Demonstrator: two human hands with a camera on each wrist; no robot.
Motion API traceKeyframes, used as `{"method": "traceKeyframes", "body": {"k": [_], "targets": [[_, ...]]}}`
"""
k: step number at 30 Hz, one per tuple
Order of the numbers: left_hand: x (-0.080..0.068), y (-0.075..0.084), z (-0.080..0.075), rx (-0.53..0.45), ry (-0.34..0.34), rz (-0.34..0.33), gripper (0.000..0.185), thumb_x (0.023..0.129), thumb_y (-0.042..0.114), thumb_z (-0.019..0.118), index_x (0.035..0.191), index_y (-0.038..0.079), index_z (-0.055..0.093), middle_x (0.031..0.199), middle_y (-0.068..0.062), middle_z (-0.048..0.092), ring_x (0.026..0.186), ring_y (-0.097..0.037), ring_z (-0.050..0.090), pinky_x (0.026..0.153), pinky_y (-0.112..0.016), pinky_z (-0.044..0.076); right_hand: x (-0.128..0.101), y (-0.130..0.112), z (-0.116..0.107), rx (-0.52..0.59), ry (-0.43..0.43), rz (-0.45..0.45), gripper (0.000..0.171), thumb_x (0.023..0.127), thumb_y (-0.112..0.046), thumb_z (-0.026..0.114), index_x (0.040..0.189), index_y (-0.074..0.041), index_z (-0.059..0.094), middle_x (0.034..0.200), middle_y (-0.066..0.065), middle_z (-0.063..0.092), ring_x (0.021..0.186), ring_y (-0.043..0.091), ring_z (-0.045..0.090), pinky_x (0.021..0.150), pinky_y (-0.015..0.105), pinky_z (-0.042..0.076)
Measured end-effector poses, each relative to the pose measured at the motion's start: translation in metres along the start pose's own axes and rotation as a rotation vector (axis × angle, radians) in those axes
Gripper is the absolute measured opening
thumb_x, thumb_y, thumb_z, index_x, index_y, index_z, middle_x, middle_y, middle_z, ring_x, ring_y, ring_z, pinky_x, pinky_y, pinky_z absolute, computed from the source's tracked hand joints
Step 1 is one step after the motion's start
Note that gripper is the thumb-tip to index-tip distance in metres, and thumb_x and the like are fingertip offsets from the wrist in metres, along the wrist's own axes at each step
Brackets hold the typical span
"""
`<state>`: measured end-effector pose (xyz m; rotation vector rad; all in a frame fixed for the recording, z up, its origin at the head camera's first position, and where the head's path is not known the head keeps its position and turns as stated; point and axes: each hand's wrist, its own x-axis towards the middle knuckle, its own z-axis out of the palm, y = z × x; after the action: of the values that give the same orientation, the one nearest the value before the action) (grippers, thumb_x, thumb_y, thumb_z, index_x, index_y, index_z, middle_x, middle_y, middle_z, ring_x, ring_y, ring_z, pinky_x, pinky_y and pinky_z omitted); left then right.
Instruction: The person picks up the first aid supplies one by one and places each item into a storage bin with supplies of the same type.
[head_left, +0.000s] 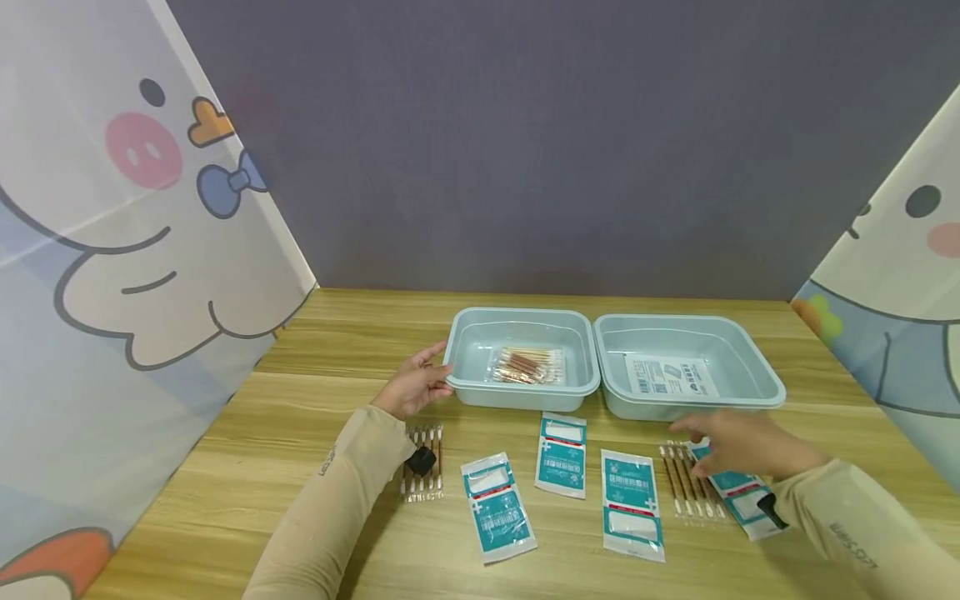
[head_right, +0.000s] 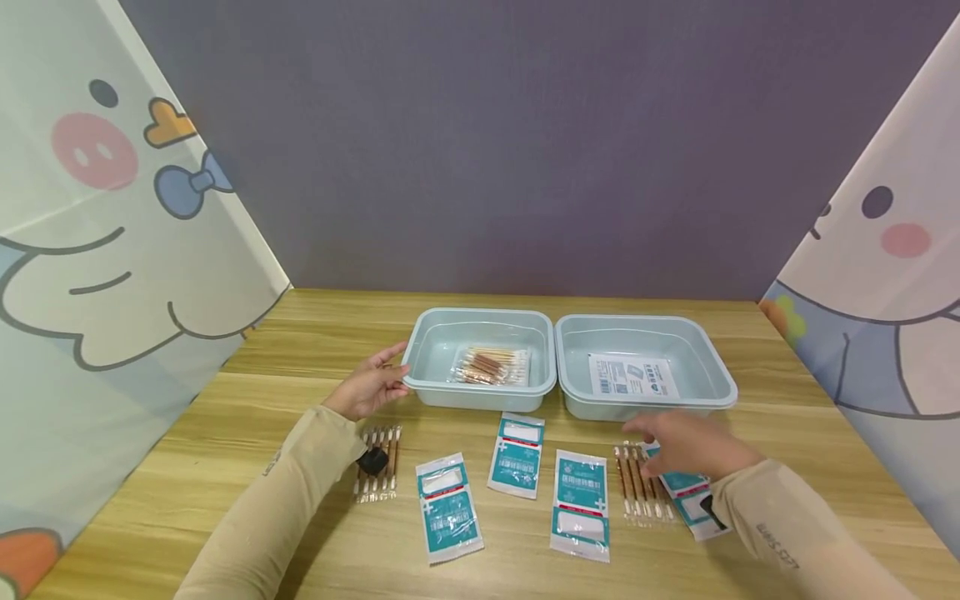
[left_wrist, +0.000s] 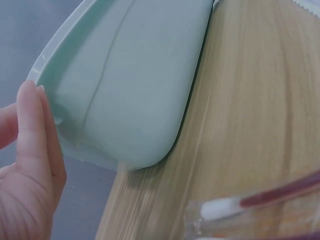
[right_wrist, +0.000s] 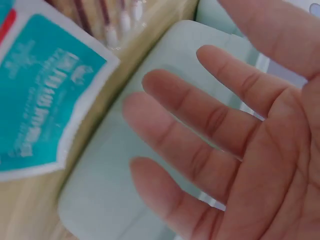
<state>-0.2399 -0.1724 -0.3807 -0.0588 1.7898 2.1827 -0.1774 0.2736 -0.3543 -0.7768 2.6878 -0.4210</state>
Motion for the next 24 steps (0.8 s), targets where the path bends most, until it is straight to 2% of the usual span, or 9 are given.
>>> {"method": "traceKeyframes", "body": {"k": [4,7,10,13,24], "targets": [[-0.001,0.001,0.000,0.002,0.003,-0.003,0.059,0.098,-0.004,0.047,0.152,0.007,0.024,0.087,-0.010,0.052,0.055,-0.008,0.056,0.055,-0.015,0.055,0.003,-0.001,0.006,-0.002,-0.004,0.038,0.058,0.069,-0.026,0.085,0.117,0.000,0.063,0.097,0.007,0.066,0.078,0.017,0.062,0.060,0.030,0.054],[-0.001,0.001,0.001,0.004,0.005,-0.007,0.058,0.098,-0.004,0.046,0.152,0.007,0.025,0.087,-0.010,0.052,0.055,-0.008,0.056,0.055,-0.015,0.055,0.006,-0.002,0.009,-0.008,-0.012,0.066,0.060,0.069,-0.027,0.085,0.117,0.000,0.063,0.102,0.012,0.066,0.090,0.031,0.063,0.071,0.044,0.057],[-0.001,0.002,0.001,0.007,0.008,-0.010,0.059,0.098,-0.004,0.046,0.152,0.007,0.025,0.086,-0.010,0.052,0.055,-0.008,0.056,0.056,-0.015,0.055,0.010,0.000,0.012,-0.027,-0.012,0.071,0.059,0.069,-0.027,0.085,0.117,-0.002,0.064,0.110,0.016,0.065,0.098,0.038,0.061,0.079,0.053,0.054],[-0.001,0.002,0.001,0.001,0.011,-0.007,0.059,0.098,-0.005,0.047,0.152,0.008,0.026,0.085,-0.009,0.052,0.056,-0.008,0.056,0.056,-0.015,0.055,0.013,0.001,0.016,-0.061,-0.005,0.068,0.057,0.068,-0.026,0.085,0.116,-0.003,0.065,0.114,0.018,0.064,0.101,0.040,0.060,0.082,0.054,0.053],[-0.001,0.001,0.000,-0.015,0.004,0.003,0.059,0.097,-0.006,0.047,0.151,0.006,0.026,0.088,-0.011,0.054,0.055,-0.009,0.057,0.056,-0.016,0.056,0.018,0.003,0.022,-0.112,0.016,0.095,0.056,0.067,-0.025,0.086,0.113,-0.002,0.065,0.110,0.018,0.063,0.101,0.041,0.059,0.083,0.055,0.051]]}}
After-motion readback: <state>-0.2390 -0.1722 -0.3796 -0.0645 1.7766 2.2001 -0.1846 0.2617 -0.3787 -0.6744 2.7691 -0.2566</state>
